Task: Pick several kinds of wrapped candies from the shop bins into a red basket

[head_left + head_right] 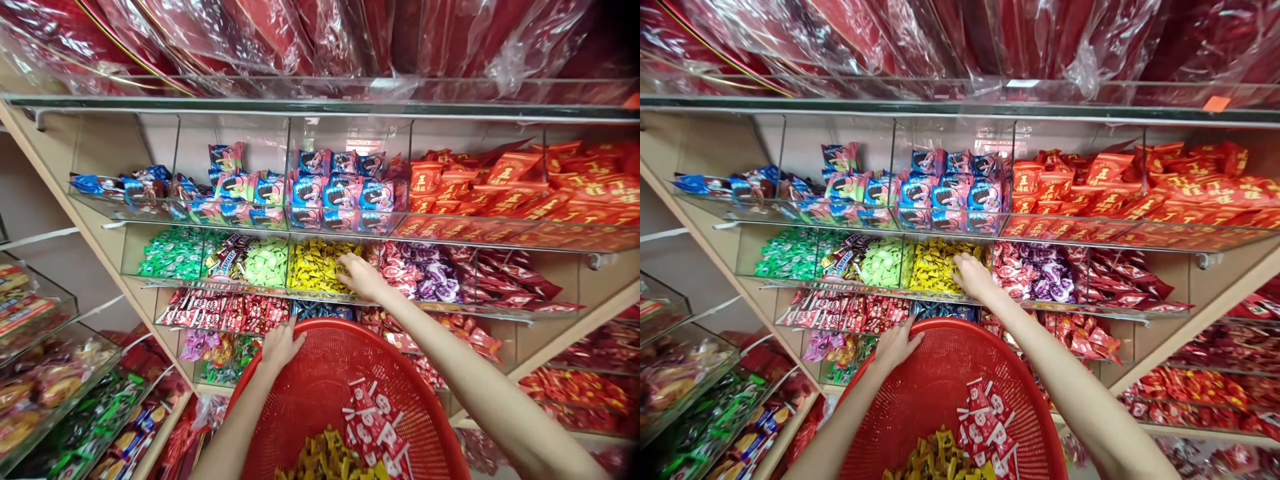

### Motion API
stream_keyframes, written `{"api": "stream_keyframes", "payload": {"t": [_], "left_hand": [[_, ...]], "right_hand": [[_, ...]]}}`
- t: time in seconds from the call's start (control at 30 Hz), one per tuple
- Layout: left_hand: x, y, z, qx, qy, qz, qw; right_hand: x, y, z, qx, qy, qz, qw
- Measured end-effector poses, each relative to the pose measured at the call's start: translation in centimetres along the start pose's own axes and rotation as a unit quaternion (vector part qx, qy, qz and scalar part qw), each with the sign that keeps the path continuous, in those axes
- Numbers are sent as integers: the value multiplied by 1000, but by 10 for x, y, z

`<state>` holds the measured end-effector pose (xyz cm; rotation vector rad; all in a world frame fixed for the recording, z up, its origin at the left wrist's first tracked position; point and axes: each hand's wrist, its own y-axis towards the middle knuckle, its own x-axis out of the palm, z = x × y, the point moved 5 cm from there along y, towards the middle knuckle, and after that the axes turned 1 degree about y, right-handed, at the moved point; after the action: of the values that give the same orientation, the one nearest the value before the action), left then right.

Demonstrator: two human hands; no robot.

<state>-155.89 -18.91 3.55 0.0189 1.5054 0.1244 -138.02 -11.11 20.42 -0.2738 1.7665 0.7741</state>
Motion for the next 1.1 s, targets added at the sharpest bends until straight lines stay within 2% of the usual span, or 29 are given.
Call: {"api": "stream_keyframes", "payload": {"t": [0.07,0.2,0.5,0.9,1.1], "left_hand": [[0,0,0,0,-1,5,1000],[-1,0,0,-2,-5,6,1000],[-5,-1,1,-7,-9,-4,1000],[-1,0,0,5,-4,6,1000],[-3,0,0,10,-6,11,1000]], "right_hand": [[12,11,5,22,-56,-5,998],[31,21,0,32,-105,-27,994],[43,27,0,42,-126,-40,990],[30,21,15,22,-3,34,999],[8,14,10,-2,101,94,990]]}}
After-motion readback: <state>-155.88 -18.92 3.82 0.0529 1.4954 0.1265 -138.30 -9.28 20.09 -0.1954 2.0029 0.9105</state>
